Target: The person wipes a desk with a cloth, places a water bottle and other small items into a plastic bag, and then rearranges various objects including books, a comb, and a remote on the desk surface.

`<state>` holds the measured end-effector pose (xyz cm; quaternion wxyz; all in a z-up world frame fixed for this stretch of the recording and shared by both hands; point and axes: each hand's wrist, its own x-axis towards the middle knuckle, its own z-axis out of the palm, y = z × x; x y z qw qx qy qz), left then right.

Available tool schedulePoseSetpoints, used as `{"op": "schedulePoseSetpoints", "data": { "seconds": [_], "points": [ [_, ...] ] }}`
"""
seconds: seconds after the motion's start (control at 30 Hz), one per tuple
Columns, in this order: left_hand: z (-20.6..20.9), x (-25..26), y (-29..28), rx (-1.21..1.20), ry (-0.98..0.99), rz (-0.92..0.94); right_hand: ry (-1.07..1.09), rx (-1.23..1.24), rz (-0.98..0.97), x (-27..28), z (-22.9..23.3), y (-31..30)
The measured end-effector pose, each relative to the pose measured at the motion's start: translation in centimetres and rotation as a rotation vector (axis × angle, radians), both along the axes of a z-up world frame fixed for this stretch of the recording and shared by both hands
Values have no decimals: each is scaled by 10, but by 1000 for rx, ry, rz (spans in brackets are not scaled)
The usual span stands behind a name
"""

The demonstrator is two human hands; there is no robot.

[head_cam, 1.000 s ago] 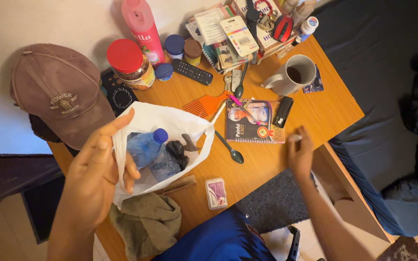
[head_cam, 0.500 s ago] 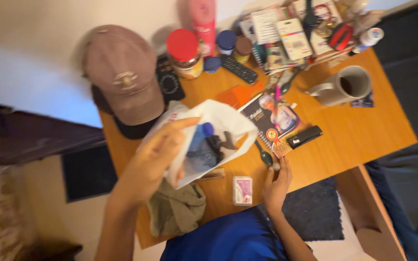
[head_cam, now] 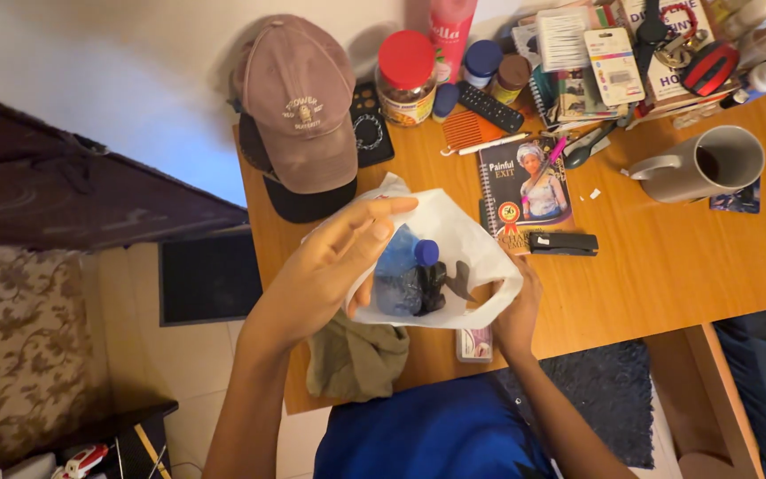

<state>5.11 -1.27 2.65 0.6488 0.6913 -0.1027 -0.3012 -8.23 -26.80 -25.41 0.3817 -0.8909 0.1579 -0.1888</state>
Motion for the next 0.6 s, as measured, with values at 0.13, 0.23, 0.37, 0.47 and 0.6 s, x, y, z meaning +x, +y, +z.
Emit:
{"op": "schedulePoseSetpoints", "data": {
  "seconds": [0.13,0.23,0.37,0.47,0.6],
  "points": [
    [1,-4,-3,46,-52,-14,48,-14,85,1,-1,-7],
    [1,-8,-6,56,-39,-3,-3,-22,140,-3,-5,-16],
    [4,-8,-8,12,-82,29,97,142,86,-8,-5,-23],
    [15,-12,-5,52,-141,56,172,239,51,-12,-2,-27],
    [34,-25,-1,18,-247,116,101,160,138,-13,-1,-35]
  ]
}}
